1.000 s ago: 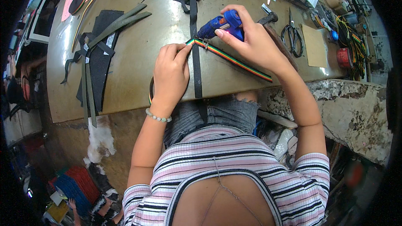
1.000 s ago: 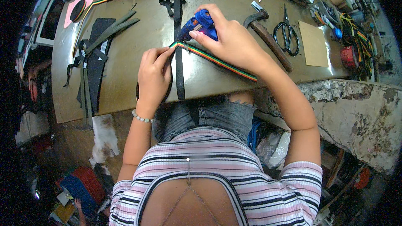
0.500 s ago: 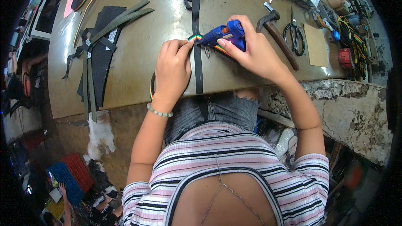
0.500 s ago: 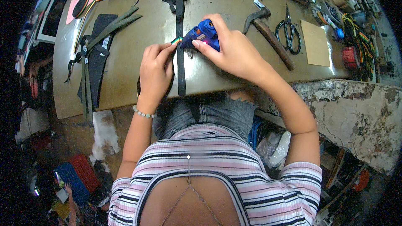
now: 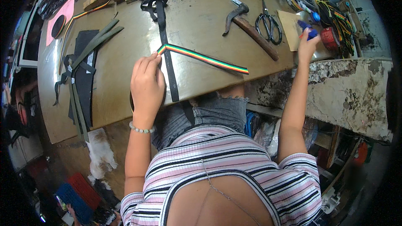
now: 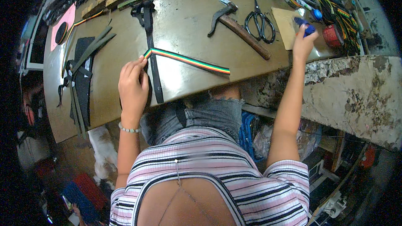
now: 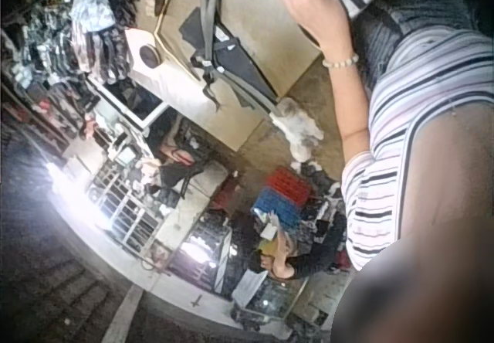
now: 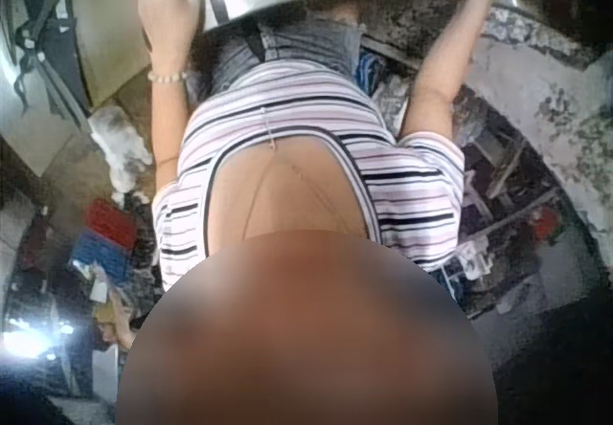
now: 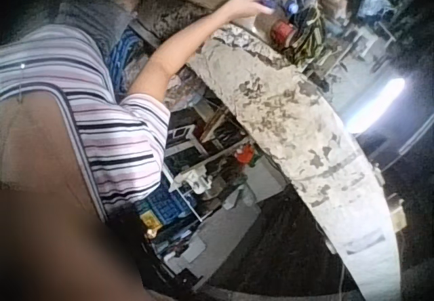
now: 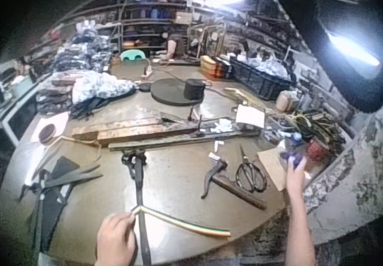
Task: The person uses a hot glue gun to attach a multicolored ribbon to a black strap on a workbench. They repeatedly apply glue, press the ribbon into place, and adjust the strap alignment. The person also handles small white rectangular pieces and places them on the strap.
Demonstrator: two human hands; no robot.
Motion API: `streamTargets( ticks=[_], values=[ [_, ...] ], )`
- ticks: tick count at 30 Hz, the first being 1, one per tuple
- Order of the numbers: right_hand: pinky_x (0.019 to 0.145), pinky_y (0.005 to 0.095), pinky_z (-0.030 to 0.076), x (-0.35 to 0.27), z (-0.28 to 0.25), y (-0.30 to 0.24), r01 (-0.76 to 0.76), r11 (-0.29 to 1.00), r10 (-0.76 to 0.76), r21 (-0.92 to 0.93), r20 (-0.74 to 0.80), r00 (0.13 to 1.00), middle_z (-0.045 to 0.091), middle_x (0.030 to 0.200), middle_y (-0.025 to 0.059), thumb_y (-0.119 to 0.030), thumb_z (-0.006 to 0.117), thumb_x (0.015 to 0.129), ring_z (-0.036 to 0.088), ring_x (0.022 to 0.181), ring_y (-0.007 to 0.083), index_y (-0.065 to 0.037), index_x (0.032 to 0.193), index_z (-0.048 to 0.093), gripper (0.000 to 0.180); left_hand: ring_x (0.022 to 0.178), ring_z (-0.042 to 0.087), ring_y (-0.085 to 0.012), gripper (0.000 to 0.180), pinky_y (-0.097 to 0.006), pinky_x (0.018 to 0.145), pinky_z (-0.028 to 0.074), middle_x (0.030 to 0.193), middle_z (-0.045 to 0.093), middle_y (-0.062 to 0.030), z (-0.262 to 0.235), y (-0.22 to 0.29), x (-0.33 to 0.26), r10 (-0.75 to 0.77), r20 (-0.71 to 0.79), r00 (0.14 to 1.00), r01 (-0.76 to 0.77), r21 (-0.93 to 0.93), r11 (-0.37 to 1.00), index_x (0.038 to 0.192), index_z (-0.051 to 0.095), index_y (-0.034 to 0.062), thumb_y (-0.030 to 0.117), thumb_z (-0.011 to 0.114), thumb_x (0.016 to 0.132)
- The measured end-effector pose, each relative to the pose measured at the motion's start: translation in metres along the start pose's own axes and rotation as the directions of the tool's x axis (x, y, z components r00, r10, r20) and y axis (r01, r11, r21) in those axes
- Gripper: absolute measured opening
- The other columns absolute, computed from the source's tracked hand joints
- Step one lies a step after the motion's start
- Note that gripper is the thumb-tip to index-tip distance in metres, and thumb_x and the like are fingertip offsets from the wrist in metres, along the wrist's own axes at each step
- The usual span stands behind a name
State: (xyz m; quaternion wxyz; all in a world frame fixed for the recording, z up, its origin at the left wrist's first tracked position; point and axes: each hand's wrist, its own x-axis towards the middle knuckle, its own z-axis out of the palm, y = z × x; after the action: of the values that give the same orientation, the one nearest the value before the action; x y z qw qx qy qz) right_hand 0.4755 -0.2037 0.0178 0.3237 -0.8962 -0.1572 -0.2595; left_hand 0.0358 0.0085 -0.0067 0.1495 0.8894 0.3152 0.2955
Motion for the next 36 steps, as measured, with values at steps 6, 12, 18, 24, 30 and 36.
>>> streamTargets(
  ticks=[6,12,18,24,30,36],
  values=[
    [0.081,0.0488,0.052,-0.056,-0.036,-0.047,0.126,0.982,-0.065,-0.143,0.371,0.926,0.071,0.095,0.0233,-0.04,0.059,0.097,0.068,0.092,0.0414,0.002,0.098,0.068,0.044,0.125,0.056,-0.0332,0.042,-0.044,0.109,0.043,0.132,0.062,-0.0165,0.001,0.006,-0.016,0.022,0.061,0.998,-0.029,0.121,0.992,0.125,0.063,-0.0019,-0.007,0.059,0.083],
    [0.08,0.0361,0.052,-0.064,0.022,-0.105,0.393,0.875,-0.484,0.282,0.502,0.717,0.069,0.099,0.0167,-0.019,0.067,0.092,0.067,0.088,0.0329,-0.002,0.109,0.073,0.025,0.137,0.047,-0.0354,0.054,-0.048,0.117,0.032,0.145,0.052,-0.0189,0.003,0.005,-0.022,-0.026,0.136,0.99,0.02,0.043,0.999,0.141,0.05,-0.0005,-0.006,0.052,0.087],
    [0.075,0.0355,0.052,-0.029,0.053,-0.094,0.426,0.784,-0.606,0.451,0.705,0.369,0.069,0.093,0.0127,-0.015,0.072,0.088,0.064,0.078,0.0239,0.001,0.099,0.071,0.02,0.14,0.044,-0.0363,0.054,-0.048,0.118,0.031,0.147,0.05,-0.0207,-0.001,0.004,-0.022,-0.033,0.167,0.985,0.033,0.004,0.999,0.142,0.049,-0.0012,-0.005,0.049,0.088],
    [0.076,0.0361,0.053,-0.037,0.036,-0.107,0.262,0.879,-0.472,0.398,0.652,0.593,0.07,0.09,0.0157,-0.017,0.068,0.09,0.068,0.082,0.0286,0.0,0.095,0.067,0.018,0.14,0.043,-0.0377,0.053,-0.049,0.119,0.031,0.147,0.049,-0.0214,-0.006,0.009,-0.028,-0.035,0.188,0.982,0.032,0.021,0.999,0.141,0.05,-0.0006,-0.004,0.05,0.088],
    [0.068,0.0267,0.054,-0.101,-0.034,-0.153,0.149,0.77,-0.536,0.62,0.503,0.678,0.069,0.09,0.0044,-0.007,0.069,0.092,0.065,0.078,0.0105,-0.001,0.1,0.068,0.011,0.139,0.044,-0.0381,0.054,-0.049,0.117,0.033,0.147,0.049,-0.0217,-0.008,0.015,-0.04,-0.034,0.182,0.983,0.023,0.059,0.998,0.14,0.051,0.0008,-0.003,0.054,0.086],
    [0.081,0.0408,0.052,-0.209,-0.023,-0.208,0.447,0.539,-0.798,0.714,0.264,0.542,0.063,0.099,0.0144,0.003,0.067,0.079,0.063,0.093,0.0313,0.001,0.1,0.068,0.021,0.136,0.047,-0.0372,0.052,-0.048,0.116,0.035,0.146,0.05,-0.0221,-0.006,0.013,-0.043,-0.03,0.163,0.986,0.017,0.076,0.997,0.138,0.053,-0.0002,-0.001,0.056,0.086]
  ],
)
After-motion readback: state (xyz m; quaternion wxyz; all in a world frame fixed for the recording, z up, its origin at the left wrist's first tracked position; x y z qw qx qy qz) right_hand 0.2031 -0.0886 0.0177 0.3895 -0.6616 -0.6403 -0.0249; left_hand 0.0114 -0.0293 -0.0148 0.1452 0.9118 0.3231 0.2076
